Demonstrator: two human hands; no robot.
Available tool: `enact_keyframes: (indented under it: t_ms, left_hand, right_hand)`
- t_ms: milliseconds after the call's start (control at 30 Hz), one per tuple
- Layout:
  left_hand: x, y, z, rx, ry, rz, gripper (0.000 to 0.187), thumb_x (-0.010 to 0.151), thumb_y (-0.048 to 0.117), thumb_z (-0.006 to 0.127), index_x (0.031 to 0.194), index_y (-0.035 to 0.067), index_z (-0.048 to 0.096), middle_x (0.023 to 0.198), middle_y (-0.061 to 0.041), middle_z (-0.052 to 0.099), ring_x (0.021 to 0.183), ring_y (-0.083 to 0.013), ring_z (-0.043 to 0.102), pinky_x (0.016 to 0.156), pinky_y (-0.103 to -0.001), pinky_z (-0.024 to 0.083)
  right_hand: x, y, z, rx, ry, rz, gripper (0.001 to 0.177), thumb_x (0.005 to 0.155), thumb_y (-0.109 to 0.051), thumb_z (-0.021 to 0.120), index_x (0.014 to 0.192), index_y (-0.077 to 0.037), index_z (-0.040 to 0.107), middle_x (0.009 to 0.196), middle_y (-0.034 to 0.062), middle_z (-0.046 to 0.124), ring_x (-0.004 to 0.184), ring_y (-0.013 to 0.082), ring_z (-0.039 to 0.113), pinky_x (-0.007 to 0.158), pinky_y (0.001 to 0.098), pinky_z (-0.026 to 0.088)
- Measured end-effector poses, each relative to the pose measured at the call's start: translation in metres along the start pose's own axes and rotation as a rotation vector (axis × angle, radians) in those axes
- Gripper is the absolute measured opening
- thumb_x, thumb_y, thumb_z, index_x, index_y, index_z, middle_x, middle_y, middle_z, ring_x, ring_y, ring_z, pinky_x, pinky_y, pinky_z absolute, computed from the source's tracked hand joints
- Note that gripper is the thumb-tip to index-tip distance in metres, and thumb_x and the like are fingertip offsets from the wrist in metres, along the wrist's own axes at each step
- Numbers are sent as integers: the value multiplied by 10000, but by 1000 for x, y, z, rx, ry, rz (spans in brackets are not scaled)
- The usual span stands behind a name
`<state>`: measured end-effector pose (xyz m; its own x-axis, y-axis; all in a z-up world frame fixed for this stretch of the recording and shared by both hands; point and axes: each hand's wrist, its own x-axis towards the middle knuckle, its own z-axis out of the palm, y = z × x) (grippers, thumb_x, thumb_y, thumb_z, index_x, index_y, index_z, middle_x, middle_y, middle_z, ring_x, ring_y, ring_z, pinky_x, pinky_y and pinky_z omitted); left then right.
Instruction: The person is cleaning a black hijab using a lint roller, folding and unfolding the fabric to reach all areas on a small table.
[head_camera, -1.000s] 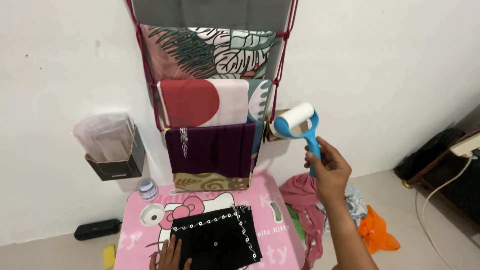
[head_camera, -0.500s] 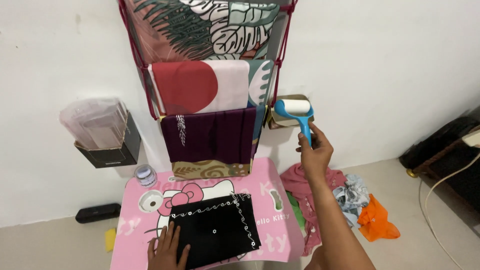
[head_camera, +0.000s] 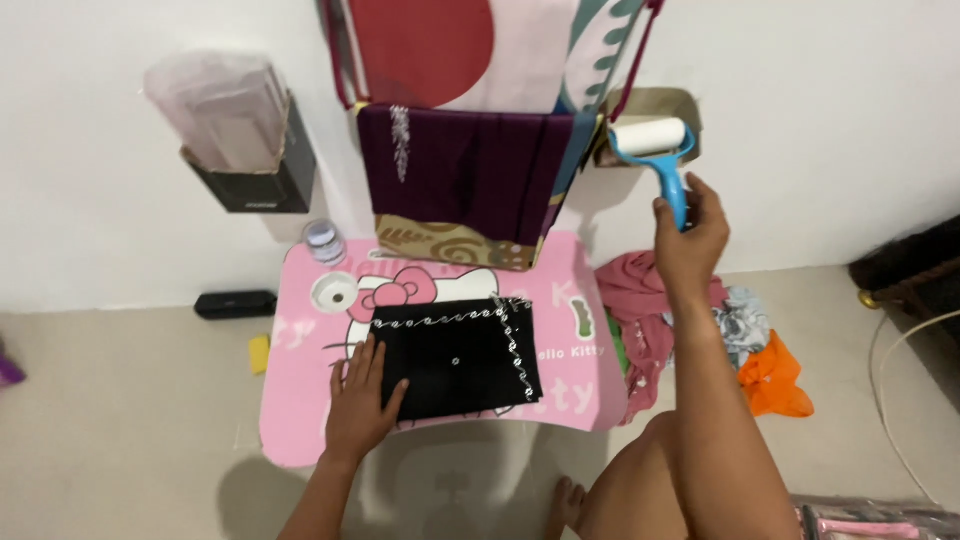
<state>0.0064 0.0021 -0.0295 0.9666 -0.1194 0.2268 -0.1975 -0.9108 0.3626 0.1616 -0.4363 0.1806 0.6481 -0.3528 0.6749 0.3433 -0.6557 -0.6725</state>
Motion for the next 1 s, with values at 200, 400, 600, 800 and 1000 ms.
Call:
enact_keyframes:
  t_ms: [200, 400, 600, 800, 1000]
  left_hand:
    - [-1, 15, -19, -126, 166, -311, 650, 961, 481, 541, 1456, 60, 510, 1262, -143, 628, 1204, -349, 533, 955, -520, 428]
    - [13, 9, -9, -80, 59, -426, 743, 900, 466, 670, 1493, 67, 463, 1288, -144, 570, 1221, -350, 538, 926, -481, 428]
    - [4, 20, 20, 8, 331, 9, 619, 895, 389, 652, 1402, 42, 574, 1469, -216, 532, 1354, -411, 502, 1056, -526, 405]
    - [3, 76, 14, -100, 289, 318, 693, 949, 520, 586, 1413, 5, 550, 1536, -234, 474, 1449, -424, 416, 1145, -606, 333]
    - [10, 115, 16, -31, -235, 361, 1024, 866, 656, 557, 1581, -12, 257, 1688, -240, 161, 1575, -399, 94, 1261, -602, 65]
  right_hand:
    - [-30, -58, -26, -116, 167, -386, 602, 1078, -54, 716, 1535, 23, 331, 1560, 215, 339, 1486, 399, 387, 1280, 557, 357]
    - [-78, -81, -3, 17, -29, -327, 491, 940, 51, 703, 1398, 18, 528, 1297, 204, 551, 1189, 374, 548, 978, 418, 419]
    - [-176, -29, 48, -217, -691, 415, 740, 846, -306, 787, 1367, 157, 537, 1312, 362, 567, 1245, 514, 576, 1019, 557, 498]
    - [-227, -12, 67, -395, -734, 635, 920, 801, -569, 813, 1404, 75, 549, 1244, 294, 624, 1208, 470, 627, 1002, 529, 527]
    - [-207, -37, 78, -362, -798, 805, 807, 825, -407, 805, 1402, 86, 532, 1206, 284, 685, 1206, 426, 648, 999, 513, 525]
